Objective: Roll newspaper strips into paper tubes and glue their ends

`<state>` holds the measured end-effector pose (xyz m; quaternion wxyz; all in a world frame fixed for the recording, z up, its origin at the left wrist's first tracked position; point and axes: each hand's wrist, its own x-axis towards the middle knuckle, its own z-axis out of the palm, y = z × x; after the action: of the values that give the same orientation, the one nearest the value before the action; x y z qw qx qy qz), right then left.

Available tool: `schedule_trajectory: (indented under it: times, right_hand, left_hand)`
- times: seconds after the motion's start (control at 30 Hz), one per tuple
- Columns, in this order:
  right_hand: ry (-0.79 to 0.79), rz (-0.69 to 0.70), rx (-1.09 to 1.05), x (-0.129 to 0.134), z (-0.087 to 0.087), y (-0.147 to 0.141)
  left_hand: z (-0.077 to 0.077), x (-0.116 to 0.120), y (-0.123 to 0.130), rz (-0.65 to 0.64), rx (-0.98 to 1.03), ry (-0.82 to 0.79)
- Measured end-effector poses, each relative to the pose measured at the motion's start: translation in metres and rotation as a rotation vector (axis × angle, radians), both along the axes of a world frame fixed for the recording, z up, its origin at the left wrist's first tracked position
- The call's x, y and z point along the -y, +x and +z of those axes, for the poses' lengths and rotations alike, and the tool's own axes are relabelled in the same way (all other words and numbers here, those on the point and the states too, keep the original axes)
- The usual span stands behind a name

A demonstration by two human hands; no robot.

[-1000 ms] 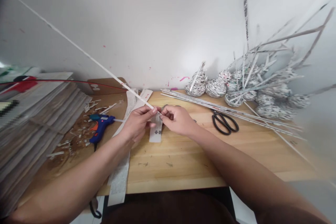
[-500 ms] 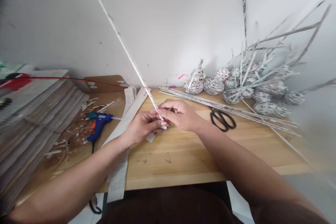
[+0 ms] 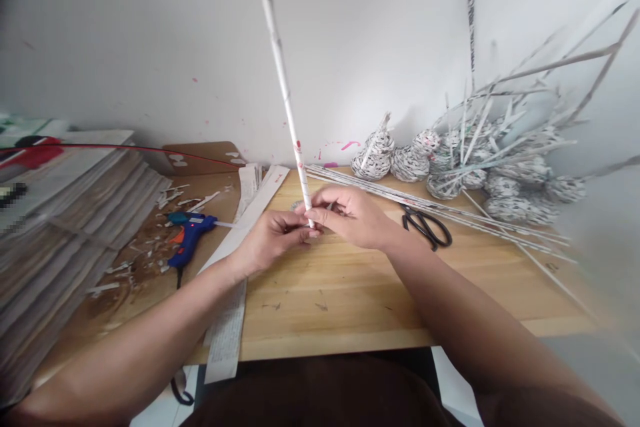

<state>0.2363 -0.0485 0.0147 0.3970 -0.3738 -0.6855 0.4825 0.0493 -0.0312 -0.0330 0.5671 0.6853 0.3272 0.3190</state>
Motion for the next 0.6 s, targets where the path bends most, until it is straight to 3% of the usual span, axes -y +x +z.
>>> schedule_trajectory:
  times: [0.2, 0.3, 0.6]
  right_hand:
    - [0.095, -0.191, 0.034, 0.000, -0.002, 0.003]
    - [0.159, -0.263, 0.070, 0.002, -0.003, 0.003]
    - [0.269, -0.240, 0.246, 0.010, 0.000, -0.006]
  left_hand:
    - [0.003, -0.003, -0.001, 0.040, 0.104, -0.063]
    - [0.011, -0.006, -0.003, 0.035, 0.130, -0.019]
    - [0.016, -0.012, -0.010, 0.071, 0.028, 0.109]
